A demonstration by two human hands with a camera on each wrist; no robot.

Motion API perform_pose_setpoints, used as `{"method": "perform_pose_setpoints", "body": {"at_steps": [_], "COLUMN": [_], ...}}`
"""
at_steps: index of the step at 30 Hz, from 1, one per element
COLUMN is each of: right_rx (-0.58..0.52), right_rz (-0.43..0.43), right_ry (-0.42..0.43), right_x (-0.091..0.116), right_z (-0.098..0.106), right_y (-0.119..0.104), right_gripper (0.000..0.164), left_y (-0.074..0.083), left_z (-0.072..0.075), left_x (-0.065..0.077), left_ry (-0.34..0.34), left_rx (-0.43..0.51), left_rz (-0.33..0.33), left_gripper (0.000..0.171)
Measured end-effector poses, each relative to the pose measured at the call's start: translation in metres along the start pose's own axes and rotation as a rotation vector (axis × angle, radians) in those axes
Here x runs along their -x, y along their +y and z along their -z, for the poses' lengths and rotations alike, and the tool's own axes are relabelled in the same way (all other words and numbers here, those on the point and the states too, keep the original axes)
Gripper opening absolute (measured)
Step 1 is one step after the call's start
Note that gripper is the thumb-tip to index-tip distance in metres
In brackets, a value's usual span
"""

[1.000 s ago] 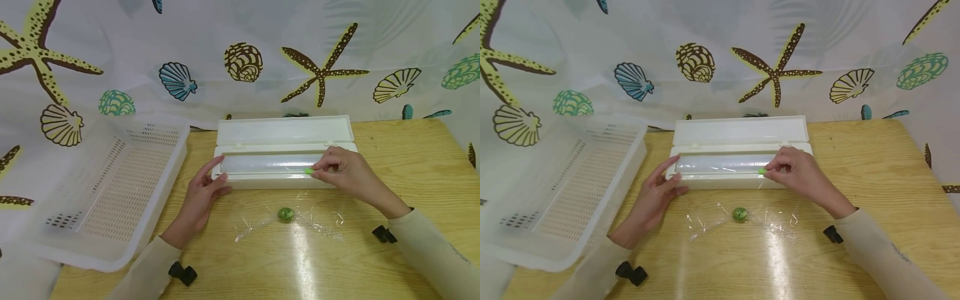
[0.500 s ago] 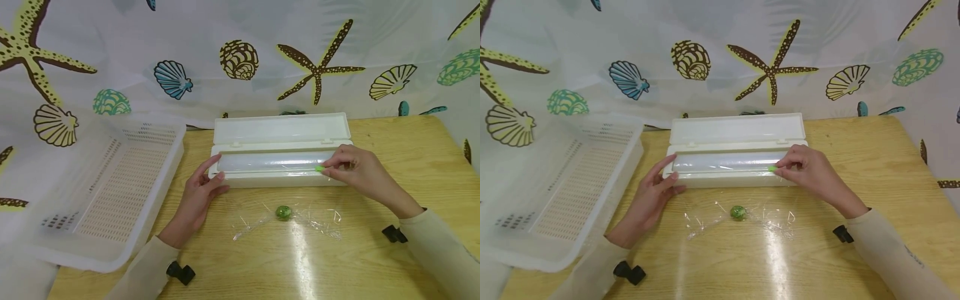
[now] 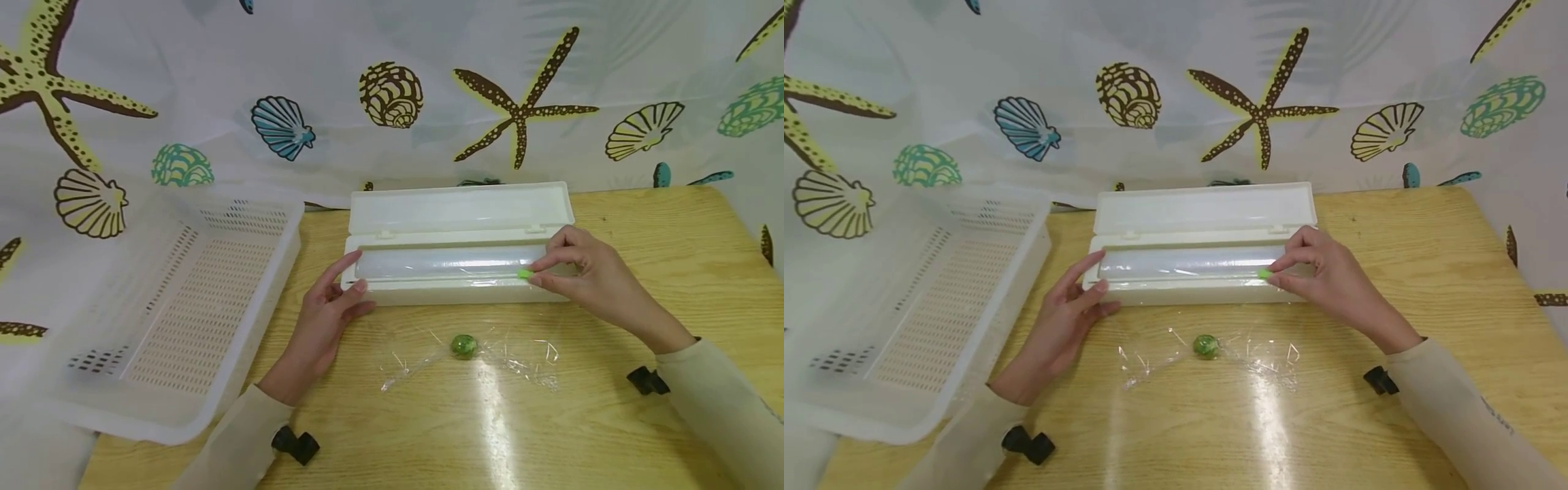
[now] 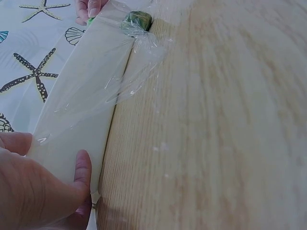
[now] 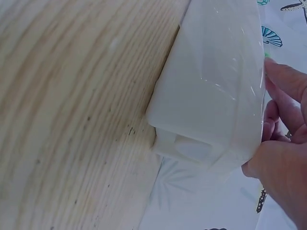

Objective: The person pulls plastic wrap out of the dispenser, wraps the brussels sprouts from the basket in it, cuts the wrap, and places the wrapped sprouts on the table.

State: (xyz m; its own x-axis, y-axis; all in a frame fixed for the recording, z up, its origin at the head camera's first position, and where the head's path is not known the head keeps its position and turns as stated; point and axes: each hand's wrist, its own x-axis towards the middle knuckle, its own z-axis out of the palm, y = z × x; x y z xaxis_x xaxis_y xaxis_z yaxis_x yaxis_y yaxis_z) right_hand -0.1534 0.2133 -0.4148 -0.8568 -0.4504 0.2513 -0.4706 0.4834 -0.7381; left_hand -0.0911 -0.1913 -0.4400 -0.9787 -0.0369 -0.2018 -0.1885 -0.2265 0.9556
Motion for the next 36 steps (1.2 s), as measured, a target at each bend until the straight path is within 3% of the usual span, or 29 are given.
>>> {"method": "perform_pose_setpoints", "body": {"at_steps": [16,36], "right_rx": [-0.092,-0.104], "right_rz": [0.018,0.038], "right_ry": [0.003,-0.028], "right_x": [0.002,0.002], "right_z": [0.001,0.008], "right_y": [0.006,0.015], "right_gripper": [0.023,0.026], "left_y": [-0.001,0.000], "left_z": [0.000,0.000], "left_x": [-0.001,0.000], "left_ry": [0.005,0.010], "left_rx": [0.005,0.020], "left_rz": [-0.009,0.003], "left_gripper": [0.055,0.056]}}
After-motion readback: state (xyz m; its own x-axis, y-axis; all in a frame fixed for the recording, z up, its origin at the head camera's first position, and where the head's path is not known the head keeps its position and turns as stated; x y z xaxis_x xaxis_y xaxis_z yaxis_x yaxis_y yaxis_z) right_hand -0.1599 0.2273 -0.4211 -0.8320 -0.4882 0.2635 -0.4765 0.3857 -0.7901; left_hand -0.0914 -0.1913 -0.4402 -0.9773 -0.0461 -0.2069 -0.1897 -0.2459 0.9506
